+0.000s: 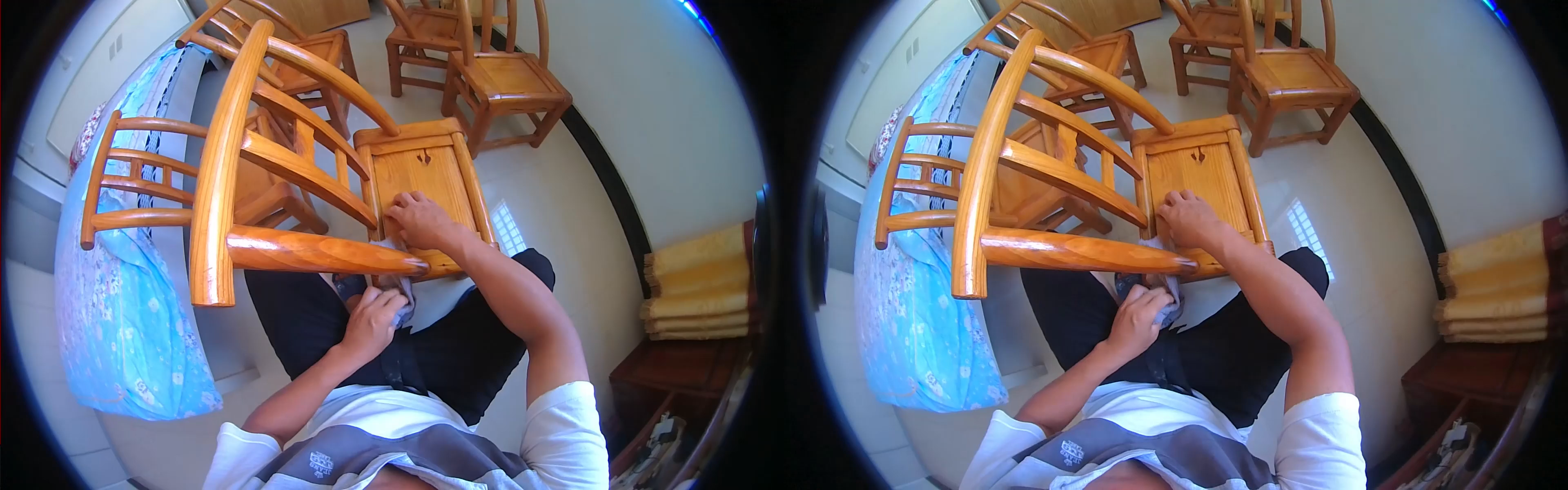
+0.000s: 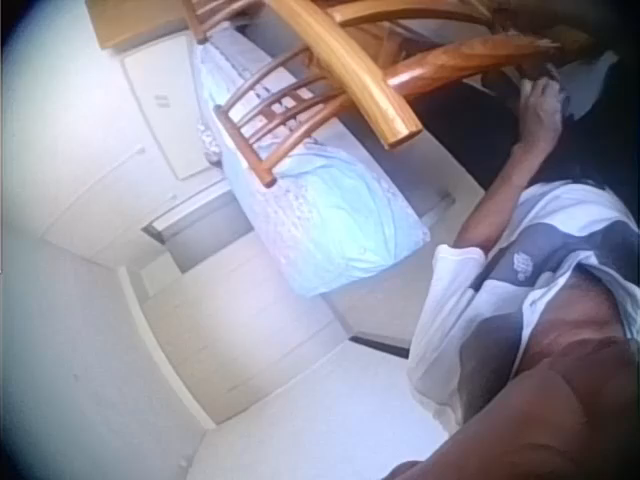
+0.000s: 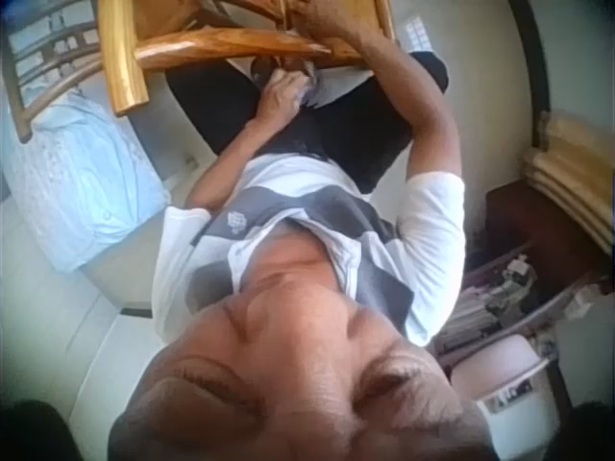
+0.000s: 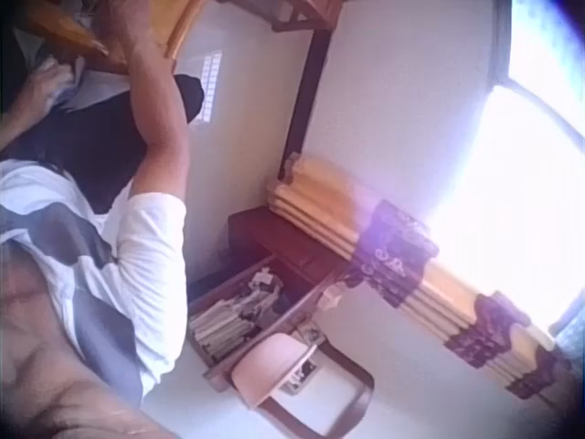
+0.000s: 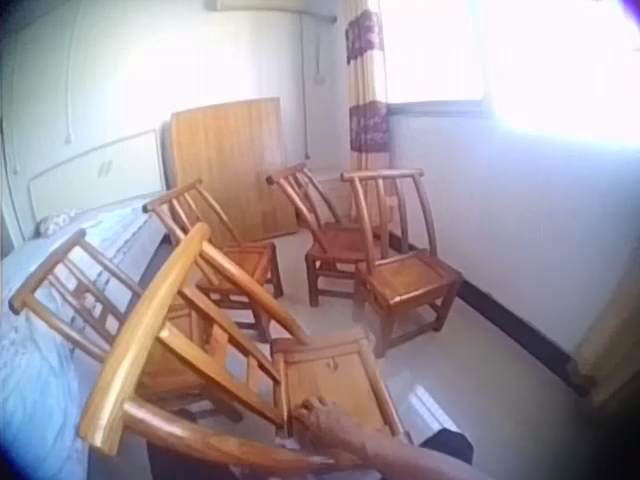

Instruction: The person cleans wooden chairs by wiping their legs, seats, and backrests with a cloth, turning and handling the chairs one at a time.

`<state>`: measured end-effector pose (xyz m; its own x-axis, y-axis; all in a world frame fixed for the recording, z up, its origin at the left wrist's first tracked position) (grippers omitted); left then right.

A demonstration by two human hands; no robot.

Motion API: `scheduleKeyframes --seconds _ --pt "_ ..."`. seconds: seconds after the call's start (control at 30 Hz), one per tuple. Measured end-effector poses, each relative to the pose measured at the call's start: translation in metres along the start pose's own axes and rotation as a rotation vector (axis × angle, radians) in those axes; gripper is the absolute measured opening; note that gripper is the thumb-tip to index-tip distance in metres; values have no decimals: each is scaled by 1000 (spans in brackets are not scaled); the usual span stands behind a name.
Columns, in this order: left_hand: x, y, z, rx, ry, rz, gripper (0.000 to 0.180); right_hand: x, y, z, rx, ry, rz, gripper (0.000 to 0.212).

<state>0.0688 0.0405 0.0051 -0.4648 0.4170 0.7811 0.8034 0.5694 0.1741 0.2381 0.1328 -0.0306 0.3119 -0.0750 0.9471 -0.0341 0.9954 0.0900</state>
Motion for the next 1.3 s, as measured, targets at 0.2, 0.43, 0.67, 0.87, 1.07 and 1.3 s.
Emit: scheduleKeyframes --seconds 0.2,0.43,0.67,0.87,1.07,1.3 --pt "-13 -17 56 404 -328 -11 18 0 1 3 33 -42 -36 36" --pt "7 -9 96 855 -1345 -803 38 2 1 -5 39 8 -7 31" --pt "-15 -19 120 867 -475 -468 34 27 14 18 81 195 105 35" --pt "15 -17 67 725 -845 -457 43 48 2 17 12 270 24 35" --pt "43 -9 40 839 -1730 -608 30 43 3 27 39 310 54 34" --pt "150 -29 34 461 -1851 -806 38 45 -9 25 55 272 125 29"
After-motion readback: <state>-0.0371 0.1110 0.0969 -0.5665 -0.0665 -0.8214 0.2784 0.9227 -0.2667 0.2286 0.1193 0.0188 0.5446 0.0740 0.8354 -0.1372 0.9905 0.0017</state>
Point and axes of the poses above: each hand's wrist, its own y-axis towards the middle knuckle, its own x-axis out of the back of the hand, z = x × y, the point moved 8 cm from there along y, towards the middle knuckle, and after that the axes turned 8 degrees about -z, right-handed, at the moved point
